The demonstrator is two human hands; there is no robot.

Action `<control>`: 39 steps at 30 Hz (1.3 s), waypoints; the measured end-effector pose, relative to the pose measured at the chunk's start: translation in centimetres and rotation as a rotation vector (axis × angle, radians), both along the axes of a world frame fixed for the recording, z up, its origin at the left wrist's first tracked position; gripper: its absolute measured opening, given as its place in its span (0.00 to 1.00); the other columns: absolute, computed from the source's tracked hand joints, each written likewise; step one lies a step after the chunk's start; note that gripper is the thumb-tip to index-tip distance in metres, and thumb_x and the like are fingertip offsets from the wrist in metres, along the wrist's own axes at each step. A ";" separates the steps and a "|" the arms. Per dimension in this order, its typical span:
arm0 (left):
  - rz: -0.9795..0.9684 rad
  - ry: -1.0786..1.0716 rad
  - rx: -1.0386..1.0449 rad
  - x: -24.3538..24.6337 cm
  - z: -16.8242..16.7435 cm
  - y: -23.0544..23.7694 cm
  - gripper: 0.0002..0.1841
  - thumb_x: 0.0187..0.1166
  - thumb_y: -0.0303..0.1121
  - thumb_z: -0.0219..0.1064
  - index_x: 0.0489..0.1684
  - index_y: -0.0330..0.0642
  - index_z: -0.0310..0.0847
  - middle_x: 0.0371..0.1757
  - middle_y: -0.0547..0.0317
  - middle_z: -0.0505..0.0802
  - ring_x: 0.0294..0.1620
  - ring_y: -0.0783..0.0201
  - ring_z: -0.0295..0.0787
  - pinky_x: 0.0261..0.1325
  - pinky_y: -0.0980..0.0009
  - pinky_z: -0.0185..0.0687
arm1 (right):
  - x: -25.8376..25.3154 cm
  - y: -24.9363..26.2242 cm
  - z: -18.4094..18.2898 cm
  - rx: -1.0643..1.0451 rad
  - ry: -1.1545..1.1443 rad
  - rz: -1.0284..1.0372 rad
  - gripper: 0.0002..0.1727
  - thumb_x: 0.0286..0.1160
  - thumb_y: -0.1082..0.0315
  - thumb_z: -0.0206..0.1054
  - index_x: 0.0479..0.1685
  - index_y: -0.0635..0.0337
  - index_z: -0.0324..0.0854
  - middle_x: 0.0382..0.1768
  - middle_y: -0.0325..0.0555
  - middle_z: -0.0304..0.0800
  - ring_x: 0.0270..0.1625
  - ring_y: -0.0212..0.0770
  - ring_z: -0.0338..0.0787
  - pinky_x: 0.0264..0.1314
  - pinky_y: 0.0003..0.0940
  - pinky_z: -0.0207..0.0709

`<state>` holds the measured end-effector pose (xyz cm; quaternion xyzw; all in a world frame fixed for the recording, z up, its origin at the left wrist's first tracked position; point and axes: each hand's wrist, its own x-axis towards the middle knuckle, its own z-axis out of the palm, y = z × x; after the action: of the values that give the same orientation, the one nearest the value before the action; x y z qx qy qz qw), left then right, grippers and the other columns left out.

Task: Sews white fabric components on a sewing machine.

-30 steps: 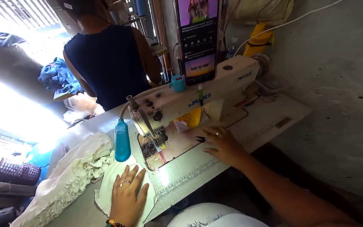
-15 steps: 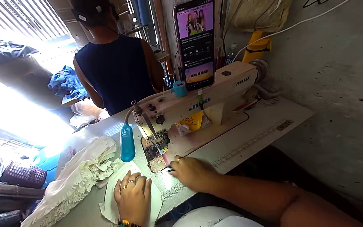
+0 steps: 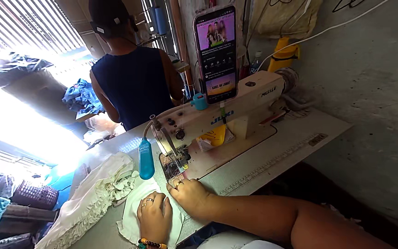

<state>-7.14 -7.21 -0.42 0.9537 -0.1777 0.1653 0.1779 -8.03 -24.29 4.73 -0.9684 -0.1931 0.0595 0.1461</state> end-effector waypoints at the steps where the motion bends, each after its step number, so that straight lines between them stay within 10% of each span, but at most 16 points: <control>1: -0.002 -0.001 -0.008 0.0 0.0 0.0 0.20 0.75 0.43 0.57 0.35 0.40 0.93 0.46 0.43 0.95 0.56 0.40 0.92 0.65 0.32 0.76 | -0.2 0.0 -0.7 0.009 -0.094 -0.018 0.28 0.79 0.80 0.54 0.80 0.58 0.75 0.63 0.63 0.87 0.56 0.62 0.91 0.45 0.53 0.85; 29: -0.033 -0.022 -0.032 0.1 -0.5 0.2 0.22 0.75 0.47 0.56 0.34 0.42 0.94 0.44 0.47 0.95 0.54 0.44 0.92 0.63 0.39 0.79 | 0.2 0.7 -0.9 0.052 0.005 0.017 0.24 0.84 0.79 0.50 0.77 0.65 0.75 0.63 0.66 0.85 0.56 0.63 0.91 0.50 0.55 0.85; 34: -0.019 0.100 -0.011 -0.4 1.1 0.1 0.18 0.79 0.40 0.59 0.42 0.37 0.93 0.51 0.40 0.95 0.61 0.38 0.90 0.72 0.35 0.73 | 0.1 -1.0 -0.7 0.162 0.049 -0.140 0.23 0.90 0.62 0.51 0.78 0.55 0.79 0.64 0.63 0.87 0.59 0.61 0.92 0.58 0.57 0.84; 39: 0.005 0.156 -0.047 -0.4 0.7 0.3 0.16 0.79 0.41 0.61 0.40 0.41 0.92 0.52 0.45 0.94 0.65 0.43 0.88 0.74 0.34 0.70 | 0.2 -0.8 -4.2 0.246 -0.341 -0.121 0.13 0.78 0.61 0.68 0.46 0.62 0.89 0.34 0.55 0.90 0.34 0.54 0.93 0.30 0.49 0.85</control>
<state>-7.51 -6.91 0.24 0.9597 -0.1568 0.0950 0.2131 -7.82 -25.04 0.51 -0.9492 -0.1626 -0.1382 0.2314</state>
